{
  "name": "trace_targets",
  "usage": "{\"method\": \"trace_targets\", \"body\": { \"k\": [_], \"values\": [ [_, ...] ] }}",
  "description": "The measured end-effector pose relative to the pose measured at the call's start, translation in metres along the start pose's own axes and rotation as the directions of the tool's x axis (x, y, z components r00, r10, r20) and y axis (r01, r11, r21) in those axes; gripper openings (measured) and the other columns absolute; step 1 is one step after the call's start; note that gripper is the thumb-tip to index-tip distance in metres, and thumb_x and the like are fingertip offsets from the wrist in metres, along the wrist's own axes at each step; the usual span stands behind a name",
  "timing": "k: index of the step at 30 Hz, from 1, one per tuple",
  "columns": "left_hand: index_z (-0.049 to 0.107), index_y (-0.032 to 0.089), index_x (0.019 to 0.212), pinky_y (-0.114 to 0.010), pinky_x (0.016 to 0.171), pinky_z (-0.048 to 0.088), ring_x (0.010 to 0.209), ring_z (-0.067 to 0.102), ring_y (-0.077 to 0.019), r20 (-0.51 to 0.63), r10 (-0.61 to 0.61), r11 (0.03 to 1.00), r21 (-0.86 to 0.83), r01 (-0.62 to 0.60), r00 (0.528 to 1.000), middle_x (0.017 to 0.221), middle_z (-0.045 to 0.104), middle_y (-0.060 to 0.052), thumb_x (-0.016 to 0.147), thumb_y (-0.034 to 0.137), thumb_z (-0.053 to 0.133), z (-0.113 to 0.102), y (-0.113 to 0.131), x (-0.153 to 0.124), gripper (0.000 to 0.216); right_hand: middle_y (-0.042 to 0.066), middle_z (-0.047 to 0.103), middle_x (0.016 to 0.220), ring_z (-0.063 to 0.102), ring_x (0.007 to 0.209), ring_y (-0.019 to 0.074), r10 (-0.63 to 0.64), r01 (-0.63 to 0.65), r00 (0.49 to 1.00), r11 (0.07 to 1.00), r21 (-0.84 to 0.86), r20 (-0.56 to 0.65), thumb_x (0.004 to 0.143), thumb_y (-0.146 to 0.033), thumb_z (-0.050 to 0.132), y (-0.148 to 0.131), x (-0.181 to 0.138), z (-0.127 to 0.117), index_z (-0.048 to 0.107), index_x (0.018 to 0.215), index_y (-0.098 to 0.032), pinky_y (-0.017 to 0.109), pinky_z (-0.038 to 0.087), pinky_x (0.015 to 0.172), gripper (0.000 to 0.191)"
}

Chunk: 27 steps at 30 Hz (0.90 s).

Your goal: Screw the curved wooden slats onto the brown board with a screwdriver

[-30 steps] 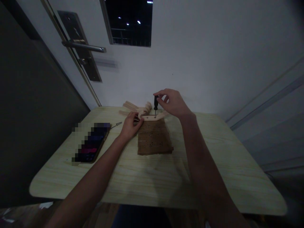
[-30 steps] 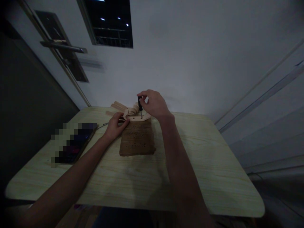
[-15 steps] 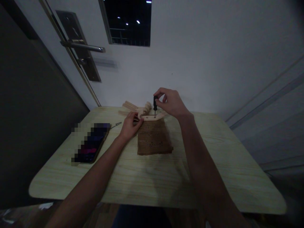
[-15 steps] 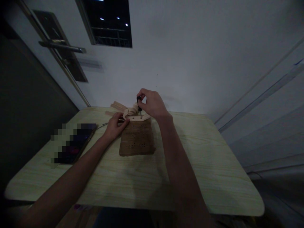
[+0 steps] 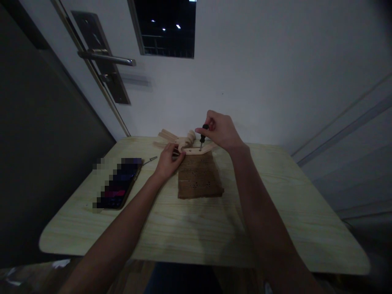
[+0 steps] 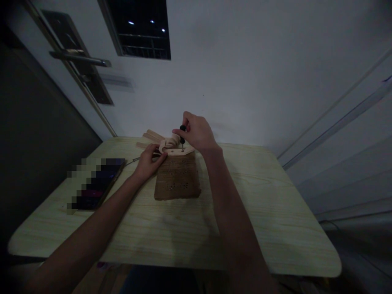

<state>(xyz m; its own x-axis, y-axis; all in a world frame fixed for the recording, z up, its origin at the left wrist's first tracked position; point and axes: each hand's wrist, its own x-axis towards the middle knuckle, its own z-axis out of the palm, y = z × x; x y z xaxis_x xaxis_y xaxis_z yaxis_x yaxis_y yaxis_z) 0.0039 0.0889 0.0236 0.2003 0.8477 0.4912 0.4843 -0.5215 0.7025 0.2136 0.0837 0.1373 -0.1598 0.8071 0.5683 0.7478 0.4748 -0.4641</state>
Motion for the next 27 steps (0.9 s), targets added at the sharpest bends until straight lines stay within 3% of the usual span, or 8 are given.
{"method": "trace_targets", "body": {
  "k": [5, 8, 11, 15, 18, 27],
  "values": [
    [0.056, 0.017, 0.097, -0.032, 0.072, 0.059, 0.08, 0.065, -0.0177, 0.003, -0.02, 1.0, -0.009, 0.02, 1.0, 0.097, 0.06, -0.007, 0.086, 0.043, 0.059, -0.001, 0.002, 0.0, 0.028, -0.004, 0.057, 0.067, 0.049, 0.062, 0.0117, -0.021, 0.022, 0.999, 0.999, -0.046, 0.024, 0.079, -0.025, 0.074, -0.005, -0.001, 0.0, 0.064, 0.093, -0.021, 0.027, 0.036, 0.063, 0.018],
    [0.055, 0.017, 0.098, -0.033, 0.073, 0.059, 0.08, 0.064, -0.0175, 0.004, -0.022, 1.0, -0.011, 0.022, 1.0, 0.097, 0.06, -0.007, 0.086, 0.044, 0.058, -0.001, 0.002, 0.0, 0.029, -0.001, 0.063, 0.072, 0.052, 0.066, 0.0126, -0.053, 0.056, 0.997, 0.997, -0.06, 0.056, 0.082, -0.029, 0.072, -0.005, -0.001, -0.001, 0.069, 0.083, -0.02, 0.028, 0.037, 0.066, 0.01],
    [0.055, 0.018, 0.097, -0.034, 0.073, 0.059, 0.08, 0.064, -0.0177, 0.003, -0.025, 1.0, 0.001, 0.025, 1.0, 0.098, 0.06, -0.007, 0.086, 0.045, 0.058, -0.001, 0.002, -0.001, 0.03, 0.003, 0.069, 0.079, 0.055, 0.07, 0.0138, -0.054, 0.056, 0.995, 0.998, -0.026, 0.079, 0.085, -0.034, 0.07, -0.002, 0.001, 0.0, 0.073, 0.082, -0.018, 0.029, 0.041, 0.069, 0.016],
    [0.055, 0.018, 0.096, -0.033, 0.072, 0.059, 0.082, 0.064, -0.0185, 0.004, -0.018, 1.0, -0.012, 0.018, 1.0, 0.097, 0.06, -0.007, 0.087, 0.046, 0.058, -0.001, 0.001, -0.002, 0.029, 0.008, 0.073, 0.094, 0.059, 0.073, 0.0151, -0.055, 0.054, 0.995, 0.998, 0.017, 0.087, 0.089, -0.033, 0.062, 0.005, -0.001, -0.001, 0.075, 0.104, -0.017, 0.031, 0.047, 0.073, 0.025],
    [0.055, 0.017, 0.096, -0.033, 0.071, 0.058, 0.081, 0.064, -0.0182, 0.007, -0.025, 1.0, -0.007, 0.025, 1.0, 0.096, 0.06, -0.008, 0.087, 0.044, 0.058, 0.0, 0.001, -0.001, 0.029, 0.009, 0.072, 0.097, 0.06, 0.075, 0.0162, -0.074, 0.076, 0.993, 0.997, -0.02, 0.09, 0.088, -0.023, 0.058, 0.01, -0.003, -0.001, 0.071, 0.116, -0.016, 0.032, 0.049, 0.075, 0.032],
    [0.055, 0.018, 0.095, -0.031, 0.069, 0.058, 0.08, 0.063, -0.0174, -0.004, -0.003, 1.0, -0.005, 0.002, 1.0, 0.095, 0.06, -0.007, 0.087, 0.045, 0.058, -0.001, 0.002, -0.001, 0.028, 0.006, 0.07, 0.101, 0.061, 0.069, 0.0126, -0.086, 0.08, 0.991, 0.995, 0.064, 0.104, 0.083, -0.012, 0.057, 0.002, -0.001, -0.004, 0.07, 0.114, -0.02, 0.03, 0.051, 0.072, 0.035]
  ]
}}
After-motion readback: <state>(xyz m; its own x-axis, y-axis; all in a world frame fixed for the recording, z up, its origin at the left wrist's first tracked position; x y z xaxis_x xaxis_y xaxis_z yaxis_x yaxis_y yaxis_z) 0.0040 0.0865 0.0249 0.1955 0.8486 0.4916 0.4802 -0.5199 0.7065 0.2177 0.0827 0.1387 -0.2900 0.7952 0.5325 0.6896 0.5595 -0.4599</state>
